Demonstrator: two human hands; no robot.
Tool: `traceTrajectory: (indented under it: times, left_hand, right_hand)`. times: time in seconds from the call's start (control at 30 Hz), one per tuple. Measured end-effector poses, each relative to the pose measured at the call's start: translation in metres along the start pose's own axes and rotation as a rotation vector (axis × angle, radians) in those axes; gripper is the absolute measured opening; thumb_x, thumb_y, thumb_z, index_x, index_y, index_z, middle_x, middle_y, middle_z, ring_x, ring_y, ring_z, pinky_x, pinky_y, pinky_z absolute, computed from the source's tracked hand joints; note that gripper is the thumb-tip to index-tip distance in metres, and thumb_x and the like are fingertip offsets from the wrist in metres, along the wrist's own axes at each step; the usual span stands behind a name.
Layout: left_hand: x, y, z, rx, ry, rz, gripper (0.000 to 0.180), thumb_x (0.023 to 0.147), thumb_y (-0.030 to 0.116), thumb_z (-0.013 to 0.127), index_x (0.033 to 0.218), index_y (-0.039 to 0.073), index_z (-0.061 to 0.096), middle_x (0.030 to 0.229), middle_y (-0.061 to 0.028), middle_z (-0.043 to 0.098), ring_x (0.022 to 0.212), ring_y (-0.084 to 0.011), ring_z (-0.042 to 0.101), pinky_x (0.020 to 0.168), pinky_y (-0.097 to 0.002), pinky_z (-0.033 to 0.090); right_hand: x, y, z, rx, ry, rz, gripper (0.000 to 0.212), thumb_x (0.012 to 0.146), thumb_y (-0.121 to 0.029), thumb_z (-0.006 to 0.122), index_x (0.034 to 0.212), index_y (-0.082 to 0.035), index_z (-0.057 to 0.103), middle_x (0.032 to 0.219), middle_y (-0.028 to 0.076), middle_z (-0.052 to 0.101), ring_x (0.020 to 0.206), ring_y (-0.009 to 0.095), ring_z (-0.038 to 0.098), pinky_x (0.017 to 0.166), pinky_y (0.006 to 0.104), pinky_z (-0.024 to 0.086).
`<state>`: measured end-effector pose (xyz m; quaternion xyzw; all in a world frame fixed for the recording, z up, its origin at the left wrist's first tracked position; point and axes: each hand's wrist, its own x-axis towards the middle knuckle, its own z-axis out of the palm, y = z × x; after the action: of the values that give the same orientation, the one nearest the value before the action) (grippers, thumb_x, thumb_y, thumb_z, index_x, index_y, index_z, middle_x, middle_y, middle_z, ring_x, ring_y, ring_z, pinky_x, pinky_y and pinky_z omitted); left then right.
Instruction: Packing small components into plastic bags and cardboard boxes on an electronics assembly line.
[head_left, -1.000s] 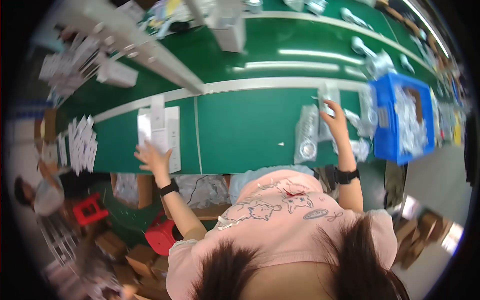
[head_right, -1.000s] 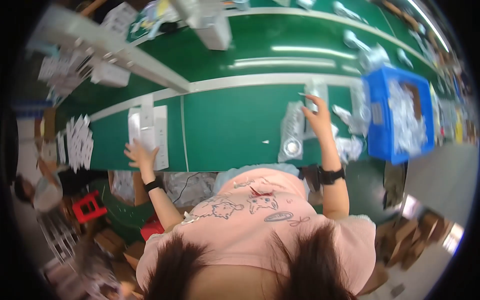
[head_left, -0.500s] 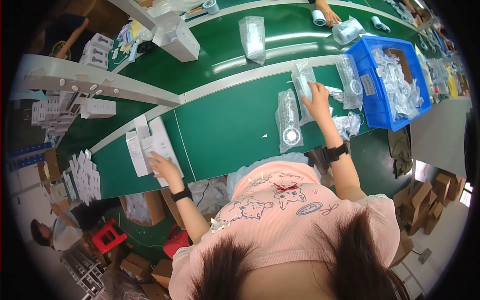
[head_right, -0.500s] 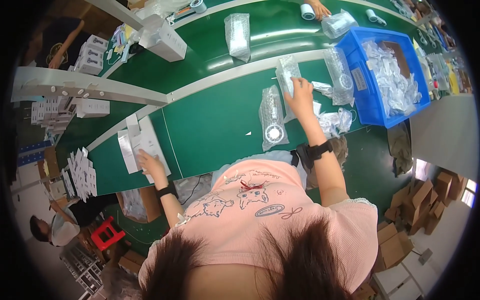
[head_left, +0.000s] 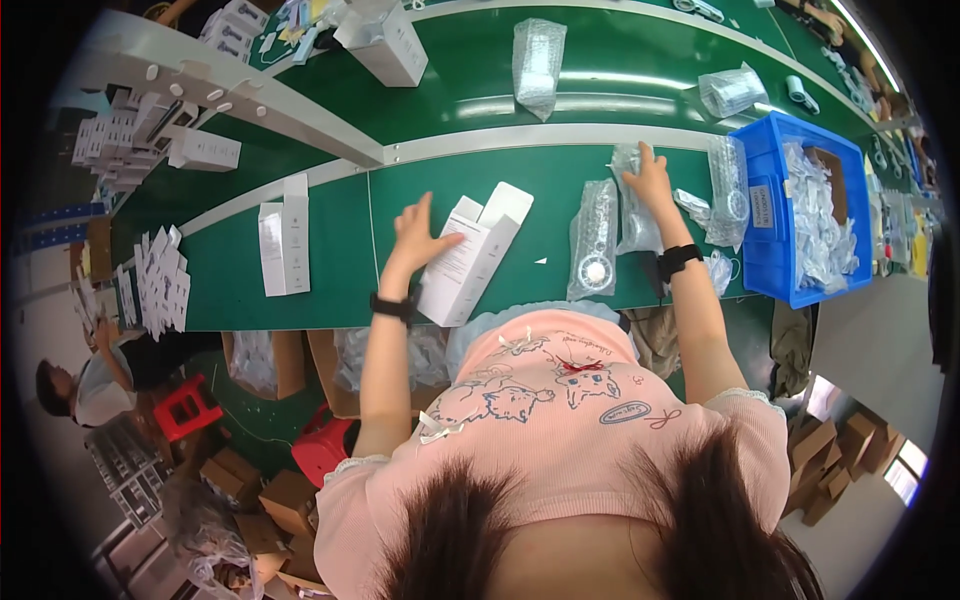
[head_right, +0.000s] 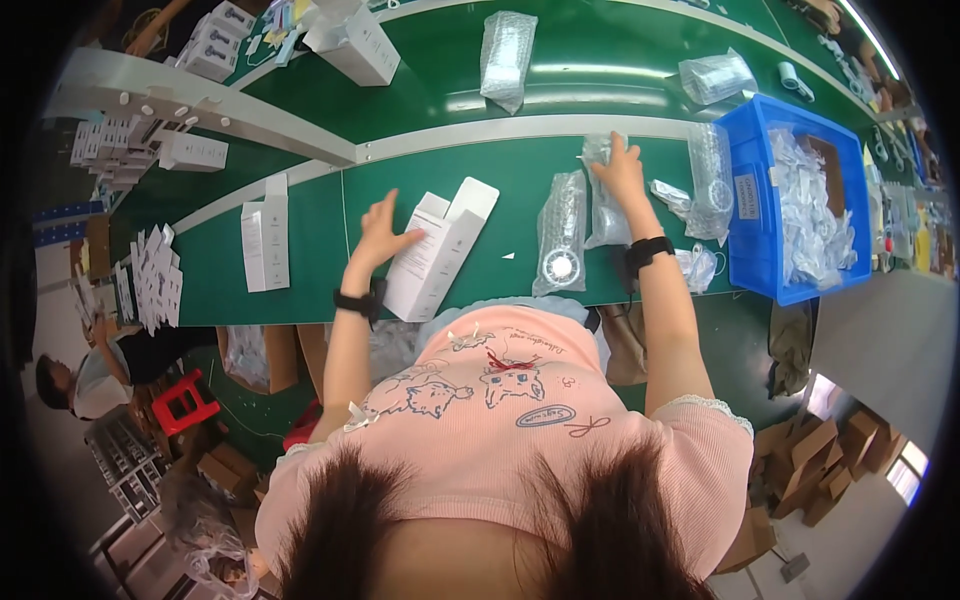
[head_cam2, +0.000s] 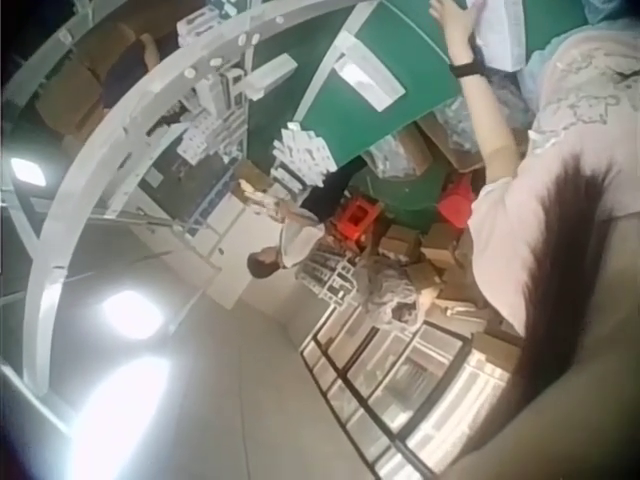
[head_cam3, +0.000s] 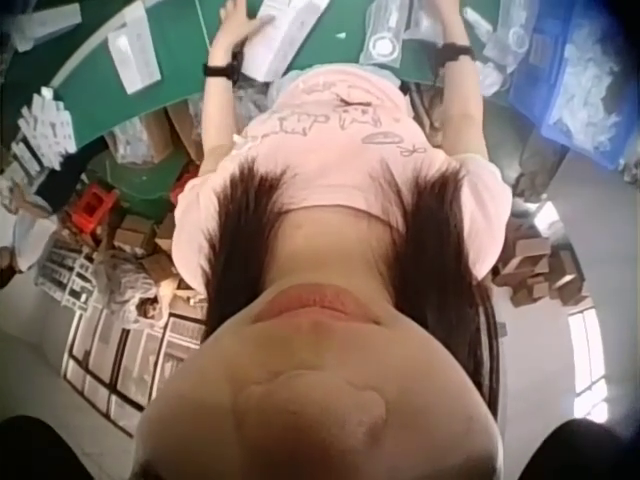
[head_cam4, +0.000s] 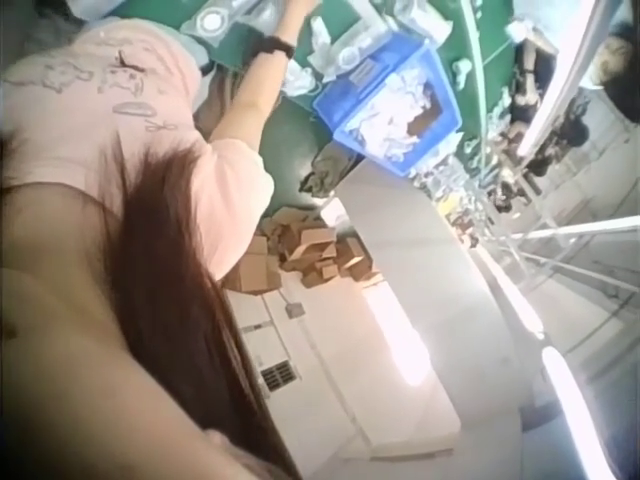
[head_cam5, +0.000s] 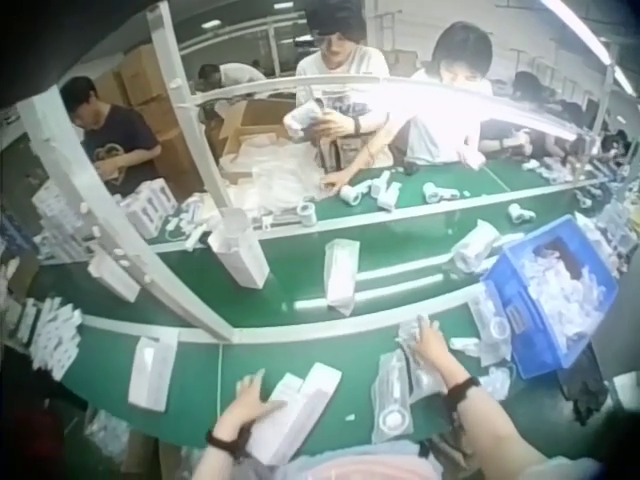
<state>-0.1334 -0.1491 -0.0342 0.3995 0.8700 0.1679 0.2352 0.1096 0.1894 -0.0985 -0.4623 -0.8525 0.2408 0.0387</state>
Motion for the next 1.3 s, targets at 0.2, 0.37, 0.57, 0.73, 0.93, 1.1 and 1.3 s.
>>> traceTrajectory:
  times: [0.2, 0.37, 0.57, 0.73, 0.93, 1.1, 1.3]
  left_hand:
    - [0.007, -0.001, 0.039, -0.579, -0.291, 0.168, 0.079, 0.068, 0.026, 0.069, 0.132, 0.007, 0.027, 0.122, -0.0186, 0.04, 0.114, -0.0324, 0.038, 0.095, -0.0376, 0.032]
    - [-0.009, 0.058, -0.007, -1.137, -0.165, 0.14, 0.084, 0.065, 0.013, 0.069, 0.134, 0.011, 0.022, 0.123, -0.0163, 0.038, 0.115, -0.0295, 0.038, 0.095, -0.0351, 0.033]
    - [-0.024, 0.103, -0.028, -0.442, 0.145, 0.372, 0.079, 0.062, 0.01, 0.07, 0.127, 0.006, 0.025, 0.12, -0.016, 0.038, 0.11, -0.0291, 0.043, 0.091, -0.0351, 0.037]
    - [-0.032, 0.109, -0.016, -0.605, 0.438, 0.255, 0.068, 0.059, 0.008, 0.073, 0.111, 0.005, 0.029, 0.117, -0.0209, 0.038, 0.107, -0.0331, 0.044, 0.086, -0.0381, 0.04]
    - [-0.02, 0.091, -0.008, -0.539, 0.741, 0.543, 0.072, 0.054, 0.005, 0.078, 0.103, 0.006, 0.025, 0.12, -0.0271, 0.035, 0.108, -0.0392, 0.042, 0.086, -0.0418, 0.038]
    - [-0.016, 0.059, -0.01, -0.583, 0.757, 0.438, 0.072, 0.054, 0.006, 0.079, 0.102, 0.006, 0.026, 0.121, -0.028, 0.033, 0.109, -0.0398, 0.041, 0.089, -0.0437, 0.036]
    - [-0.048, 0.027, 0.047, -0.498, 0.802, 0.358, 0.075, 0.056, 0.005, 0.08, 0.105, 0.008, 0.023, 0.122, -0.0225, 0.031, 0.113, -0.0313, 0.037, 0.093, -0.0394, 0.033]
  right_hand:
    - [-0.002, -0.018, -0.059, 0.512, 0.162, -0.175, 0.058, 0.069, -0.019, 0.061, 0.12, -0.002, 0.039, 0.096, 0.017, 0.055, 0.089, 0.028, 0.056, 0.079, 0.0416, 0.045]
    - [-0.033, -0.098, -0.104, 1.779, -0.099, -0.011, 0.042, 0.076, -0.022, 0.053, 0.113, -0.003, 0.046, 0.096, 0.011, 0.056, 0.085, 0.023, 0.056, 0.078, 0.0358, 0.047]
    - [-0.054, -0.211, -0.077, 2.077, -0.045, 0.263, 0.036, 0.08, -0.026, 0.051, 0.107, -0.002, 0.048, 0.099, 0.01, 0.054, 0.089, 0.023, 0.054, 0.081, 0.0351, 0.045]
    - [-0.06, -0.237, -0.047, 1.856, 0.329, 0.029, 0.036, 0.08, -0.027, 0.053, 0.105, -0.001, 0.049, 0.112, 0.008, 0.049, 0.098, 0.024, 0.051, 0.085, 0.034, 0.042]
    - [-0.088, -0.246, -0.064, 0.537, 0.398, -0.878, 0.03, 0.077, -0.019, 0.057, 0.105, -0.008, 0.053, 0.115, 0.009, 0.046, 0.108, 0.028, 0.042, 0.092, 0.0382, 0.035]
    - [-0.05, -0.227, -0.033, 0.478, 0.202, -1.071, 0.038, 0.073, -0.024, 0.062, 0.109, -0.016, 0.055, 0.12, 0.014, 0.042, 0.115, 0.036, 0.033, 0.096, 0.0447, 0.027]
    - [0.056, -0.248, 0.036, 0.122, 0.14, -0.521, 0.059, 0.067, -0.038, 0.067, 0.121, -0.027, 0.046, 0.131, 0.021, 0.028, 0.119, 0.048, 0.022, 0.093, 0.0499, 0.033]
